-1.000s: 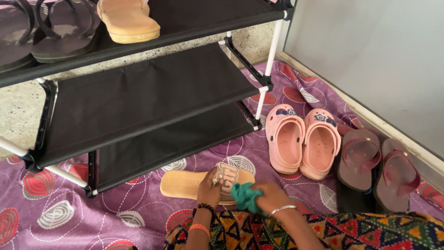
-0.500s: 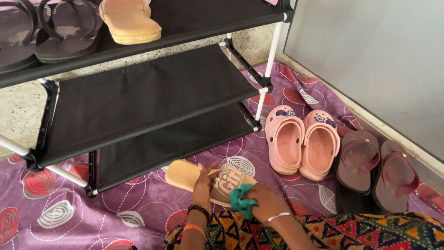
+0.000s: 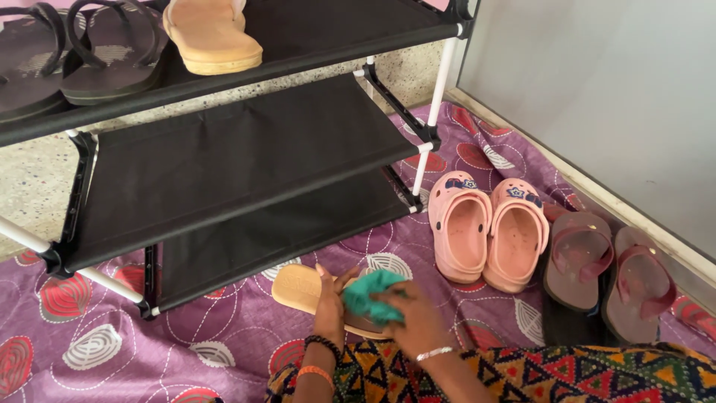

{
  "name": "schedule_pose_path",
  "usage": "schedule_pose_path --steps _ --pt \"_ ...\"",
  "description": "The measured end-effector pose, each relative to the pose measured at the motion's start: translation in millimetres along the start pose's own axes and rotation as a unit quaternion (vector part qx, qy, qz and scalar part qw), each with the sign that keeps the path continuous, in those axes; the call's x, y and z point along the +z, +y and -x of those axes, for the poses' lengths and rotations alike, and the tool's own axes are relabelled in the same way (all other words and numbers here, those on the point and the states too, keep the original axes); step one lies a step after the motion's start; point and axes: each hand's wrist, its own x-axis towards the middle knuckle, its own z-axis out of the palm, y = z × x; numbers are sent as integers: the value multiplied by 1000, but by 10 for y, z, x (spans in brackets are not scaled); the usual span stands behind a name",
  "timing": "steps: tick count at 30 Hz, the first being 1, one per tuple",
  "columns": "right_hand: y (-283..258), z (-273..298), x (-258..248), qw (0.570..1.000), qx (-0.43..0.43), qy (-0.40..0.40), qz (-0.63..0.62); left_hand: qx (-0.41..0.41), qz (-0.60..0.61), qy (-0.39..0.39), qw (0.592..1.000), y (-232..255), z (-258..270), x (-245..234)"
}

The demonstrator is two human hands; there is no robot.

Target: The person wipes a beige sandal with a green cloth, then places it on a shoe rack. They continue to wipe a pair of pink sandals on the floor.

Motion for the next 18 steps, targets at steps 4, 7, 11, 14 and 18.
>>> schedule_pose_path --steps 4,7,11,14,18 --pt "-126 157 38 996 -81 -19 20 8 2 6 1000 31 69 30" --pt "-26 88 18 992 -107 12 58 11 -20 2 1000 30 33 35" --pt "284 -118 -54 996 2 77 32 31 -12 -14 999 -55 -25 8" --pt "456 -218 -142 977 11 214 22 38 -13 -3 999 -89 -57 -14" --pt "322 -205 -110 968 -41 249 5 25 1 5 1000 -96 -86 -21"
